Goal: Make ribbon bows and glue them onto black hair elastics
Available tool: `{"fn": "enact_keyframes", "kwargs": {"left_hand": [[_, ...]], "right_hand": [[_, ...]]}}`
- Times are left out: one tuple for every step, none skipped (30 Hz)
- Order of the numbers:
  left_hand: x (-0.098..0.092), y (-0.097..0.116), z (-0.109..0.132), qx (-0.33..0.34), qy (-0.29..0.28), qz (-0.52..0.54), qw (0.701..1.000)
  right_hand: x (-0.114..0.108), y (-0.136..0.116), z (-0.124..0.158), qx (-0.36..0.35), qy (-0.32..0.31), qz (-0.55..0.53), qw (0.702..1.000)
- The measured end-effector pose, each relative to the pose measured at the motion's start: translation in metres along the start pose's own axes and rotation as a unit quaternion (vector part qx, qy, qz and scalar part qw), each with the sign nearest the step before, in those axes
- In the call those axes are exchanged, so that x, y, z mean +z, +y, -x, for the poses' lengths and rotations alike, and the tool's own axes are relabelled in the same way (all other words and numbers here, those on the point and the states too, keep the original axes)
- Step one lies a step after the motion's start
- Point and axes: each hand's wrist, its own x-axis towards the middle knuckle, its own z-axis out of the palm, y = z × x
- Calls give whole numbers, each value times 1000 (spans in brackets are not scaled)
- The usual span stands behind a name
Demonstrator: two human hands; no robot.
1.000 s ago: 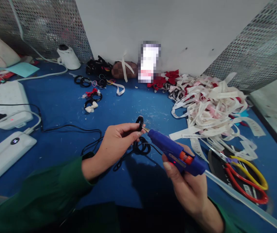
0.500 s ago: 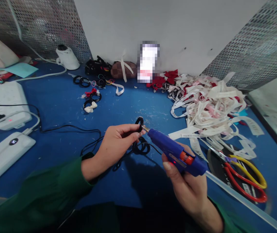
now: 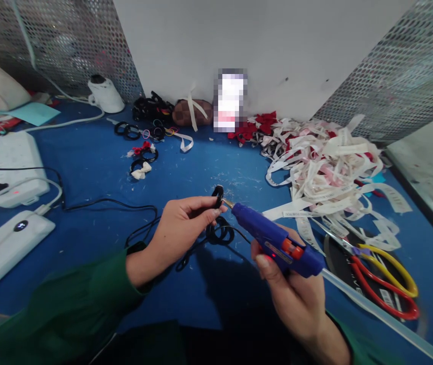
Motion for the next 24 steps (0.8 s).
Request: {"fn": "enact_keyframes", "kwargs": {"left_hand": [[0, 0, 0, 3, 0, 0, 1000], [0, 0, 0, 4, -1, 0, 1000], [0, 0, 0, 4, -2, 2, 1000], [0, 0, 0, 4, -3, 6, 1000], [0, 0, 0, 2, -4, 12, 1000], [0, 0, 0, -2, -5, 18, 1000], [1, -1, 0, -6, -7, 26, 1000], [1, -1, 0, -10, -8, 33, 999], [1, -1, 0, -13, -9, 40, 999], [1, -1, 0, -19, -10, 46, 999], [2, -1, 0, -25, -11, 53, 998], [2, -2, 0, -30, -12, 61, 998], [2, -2, 0, -36, -12, 68, 997], [2, -1, 0, -41, -12, 74, 996], [2, -1, 0, -44, -11, 79, 996], [2, -1, 1, -45, -10, 81, 996], [2, -1, 1, -47, -10, 83, 995], [2, -1, 1, -48, -11, 85, 995], [1, -1, 1, -51, -14, 89, 995], [1, -1, 1, -54, -18, 94, 994], [1, -2, 0, -57, -22, 99, 993], [0, -2, 0, -61, -26, 104, 992], [0, -2, 0, -64, -28, 107, 992], [0, -2, 0, -66, -29, 109, 991]], "right_hand": [[0, 0, 0, 1, 1, -1, 1000], [0, -1, 0, 3, 1, -1, 1000], [0, -1, 0, 4, 2, -1, 1000], [0, -1, -1, 6, 1, -1, 1000], [-1, -2, -1, 6, 1, -2, 1000], [-1, -2, -1, 6, 0, -4, 1000], [-1, -2, -1, 5, -1, -5, 1000], [0, -2, -1, 3, -2, -7, 1000], [0, -2, -1, 0, -1, -8, 1000], [0, -2, -1, -2, -2, -9, 1000], [0, -1, -1, -4, -1, -11, 1000], [0, -1, -1, -3, -1, -13, 1000], [0, -1, -1, 0, -1, -16, 1000], [0, -1, 0, 3, -1, -19, 1000], [0, -1, 0, 5, 0, -20, 1000], [0, -1, 0, 6, 1, -20, 1000], [1, 0, 0, 5, 3, -19, 1000], [1, 0, 0, 2, 3, -19, 1000], [1, 0, -1, 0, 5, -20, 1000], [2, 1, -1, -2, 7, -21, 1000], [2, 1, -1, -5, 7, -23, 1000], [2, 1, -1, -7, 8, -23, 1000], [2, 1, -1, -9, 10, -22, 1000], [2, 1, -1, -11, 10, -19, 1000]]}}
